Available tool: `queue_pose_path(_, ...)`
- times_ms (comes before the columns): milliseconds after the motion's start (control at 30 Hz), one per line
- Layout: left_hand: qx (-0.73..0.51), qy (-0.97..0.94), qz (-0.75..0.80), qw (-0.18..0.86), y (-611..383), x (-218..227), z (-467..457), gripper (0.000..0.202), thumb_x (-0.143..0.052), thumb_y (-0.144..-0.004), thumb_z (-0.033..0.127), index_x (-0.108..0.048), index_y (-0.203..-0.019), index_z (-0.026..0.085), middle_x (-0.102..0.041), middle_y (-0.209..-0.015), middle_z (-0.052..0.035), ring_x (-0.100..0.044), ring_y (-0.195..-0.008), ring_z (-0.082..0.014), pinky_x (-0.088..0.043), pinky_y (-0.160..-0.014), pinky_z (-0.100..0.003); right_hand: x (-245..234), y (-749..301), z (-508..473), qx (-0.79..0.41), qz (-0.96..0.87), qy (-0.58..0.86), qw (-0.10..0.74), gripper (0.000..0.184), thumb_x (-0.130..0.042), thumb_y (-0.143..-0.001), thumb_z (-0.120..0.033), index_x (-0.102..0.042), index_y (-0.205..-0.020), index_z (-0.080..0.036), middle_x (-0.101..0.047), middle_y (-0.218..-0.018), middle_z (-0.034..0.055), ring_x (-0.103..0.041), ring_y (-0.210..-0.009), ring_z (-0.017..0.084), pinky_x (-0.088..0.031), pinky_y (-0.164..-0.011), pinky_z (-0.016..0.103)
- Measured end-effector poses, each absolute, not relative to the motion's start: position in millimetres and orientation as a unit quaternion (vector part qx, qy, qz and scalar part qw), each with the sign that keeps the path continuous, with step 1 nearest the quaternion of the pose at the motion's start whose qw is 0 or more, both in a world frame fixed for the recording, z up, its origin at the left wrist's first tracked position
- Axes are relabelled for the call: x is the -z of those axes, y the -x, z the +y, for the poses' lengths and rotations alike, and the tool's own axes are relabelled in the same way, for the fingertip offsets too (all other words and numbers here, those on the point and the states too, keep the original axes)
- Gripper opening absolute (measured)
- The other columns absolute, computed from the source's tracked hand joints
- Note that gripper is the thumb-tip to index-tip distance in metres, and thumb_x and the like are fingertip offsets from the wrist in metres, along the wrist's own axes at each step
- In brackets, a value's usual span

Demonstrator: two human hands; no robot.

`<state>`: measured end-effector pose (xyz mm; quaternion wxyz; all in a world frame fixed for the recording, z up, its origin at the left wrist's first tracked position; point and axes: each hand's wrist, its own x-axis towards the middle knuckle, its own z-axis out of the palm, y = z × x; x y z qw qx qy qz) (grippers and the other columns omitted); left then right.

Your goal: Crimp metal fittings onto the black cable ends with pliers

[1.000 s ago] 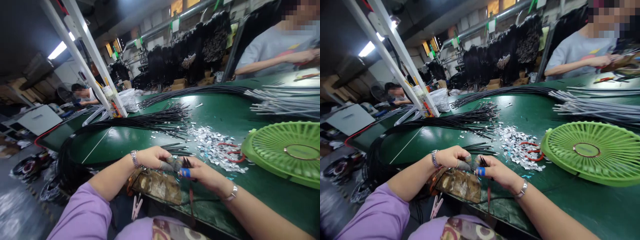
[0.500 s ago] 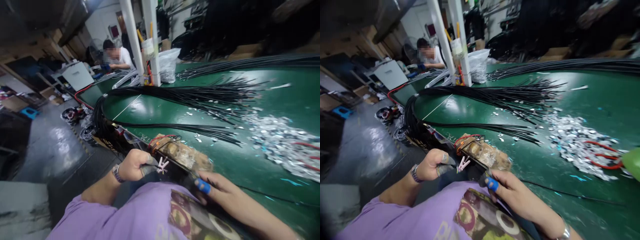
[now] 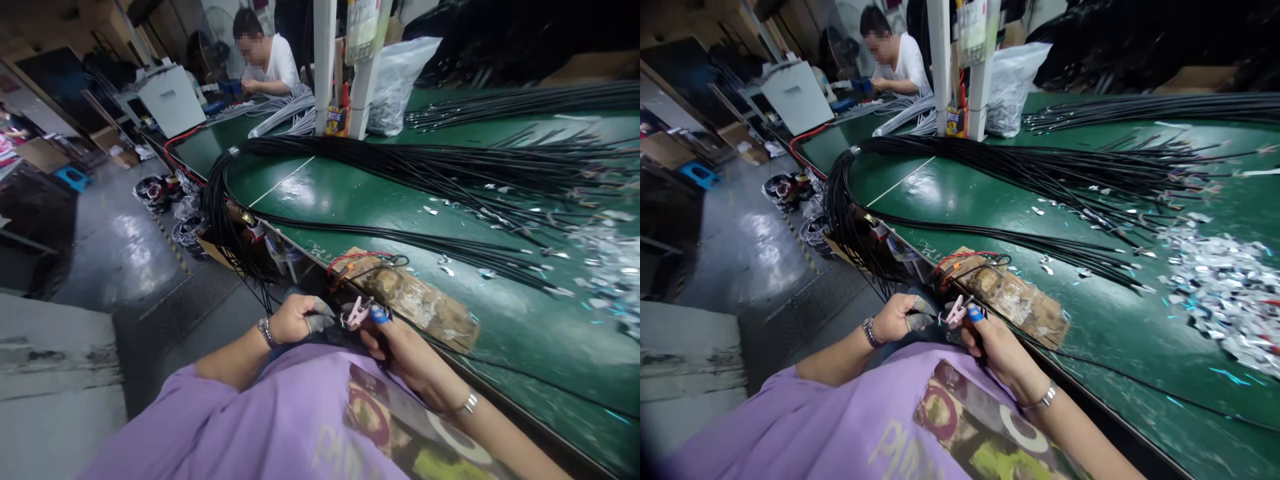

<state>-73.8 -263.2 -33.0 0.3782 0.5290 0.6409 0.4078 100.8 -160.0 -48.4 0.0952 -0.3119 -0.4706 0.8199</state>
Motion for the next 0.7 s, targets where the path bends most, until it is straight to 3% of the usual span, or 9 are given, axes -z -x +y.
queue_pose_path(433, -0.391, -0.542, 0.594, 0.447, 74, 52, -255, 0.047, -0.058, -0.073, 0.060, -0.065, -0.071, 0.014, -0.061, -0.060, -0.0028, -0.051, -0.052, -0.0088, -0.043, -0.055, -0.020, 48, -88, -171, -0.843, -0.386, 0.323, 0.188, 0.045, -0.070, -0.065, -0.059, -0.047, -0.059, -0.021, -0.034, -0.054, -0.0045, -0.019, -0.048, 0.009, -0.014, -0.043, 0.025)
queue_pose_path(700, -0.385, -0.557, 0.582, 0.450, 72, 55, -252, 0.044, -0.059, -0.074, 0.057, -0.063, -0.069, 0.014, -0.061, -0.061, -0.0026, -0.052, -0.053, -0.0088, -0.042, -0.056, -0.019, 48, -88, -171, -0.836, -0.403, 0.322, 0.189, 0.047, -0.067, -0.066, -0.062, -0.046, -0.058, -0.021, -0.036, -0.054, -0.0041, -0.021, -0.047, 0.009, -0.016, -0.042, 0.025)
